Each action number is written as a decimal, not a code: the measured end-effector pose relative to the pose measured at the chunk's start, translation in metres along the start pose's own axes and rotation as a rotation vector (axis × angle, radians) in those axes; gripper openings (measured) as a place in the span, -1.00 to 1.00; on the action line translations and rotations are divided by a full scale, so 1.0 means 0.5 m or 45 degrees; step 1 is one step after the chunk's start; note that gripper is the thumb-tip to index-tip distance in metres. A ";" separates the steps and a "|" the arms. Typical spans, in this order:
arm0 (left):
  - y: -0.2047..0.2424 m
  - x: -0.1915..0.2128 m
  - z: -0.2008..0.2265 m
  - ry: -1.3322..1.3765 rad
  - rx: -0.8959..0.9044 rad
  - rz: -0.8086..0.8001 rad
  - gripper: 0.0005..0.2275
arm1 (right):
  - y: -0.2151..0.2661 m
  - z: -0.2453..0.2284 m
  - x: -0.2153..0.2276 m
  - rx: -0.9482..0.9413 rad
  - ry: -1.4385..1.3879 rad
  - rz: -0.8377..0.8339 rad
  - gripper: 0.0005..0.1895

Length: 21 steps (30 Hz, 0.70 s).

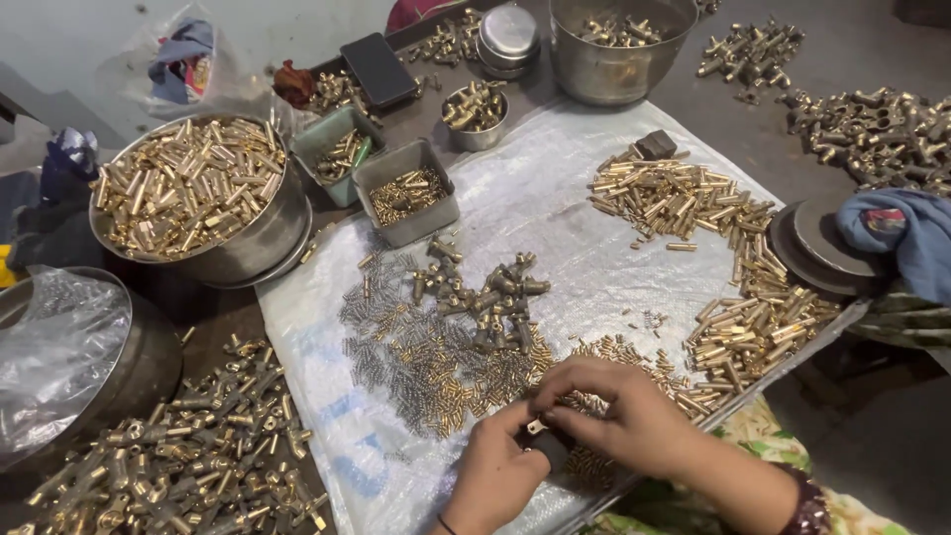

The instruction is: The person sorts a large pile of small brass and steel hardware components spread on a plastic sheet on the workbench. They hold a magnet in one hand, use it to lift and separate ferrous pieces from the brass ones, and place the sorted pieces into piles and small containers on the table.

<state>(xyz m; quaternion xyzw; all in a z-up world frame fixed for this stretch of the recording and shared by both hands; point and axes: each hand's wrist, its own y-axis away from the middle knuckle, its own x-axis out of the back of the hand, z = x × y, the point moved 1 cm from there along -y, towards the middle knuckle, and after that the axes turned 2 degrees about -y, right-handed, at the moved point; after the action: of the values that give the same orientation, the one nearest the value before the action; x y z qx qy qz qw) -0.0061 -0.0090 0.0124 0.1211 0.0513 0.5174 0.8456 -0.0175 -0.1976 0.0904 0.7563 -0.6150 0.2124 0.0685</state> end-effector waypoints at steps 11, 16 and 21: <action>0.005 0.004 0.043 0.174 0.122 -0.038 -0.63 | -0.007 0.025 0.059 0.052 0.363 0.180 -0.80; -0.001 0.009 0.037 0.290 0.084 0.003 -0.71 | 0.003 0.111 0.240 -0.441 1.113 0.351 -0.64; -0.002 -0.001 0.030 0.350 0.115 0.095 -0.74 | 0.030 0.147 0.241 -0.542 1.653 0.199 -0.55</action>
<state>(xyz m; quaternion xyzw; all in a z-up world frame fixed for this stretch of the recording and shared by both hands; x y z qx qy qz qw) -0.0025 -0.0121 0.0265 0.0889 0.1852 0.5572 0.8045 0.0042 -0.3368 0.0707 0.3993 -0.5306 0.5015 0.5546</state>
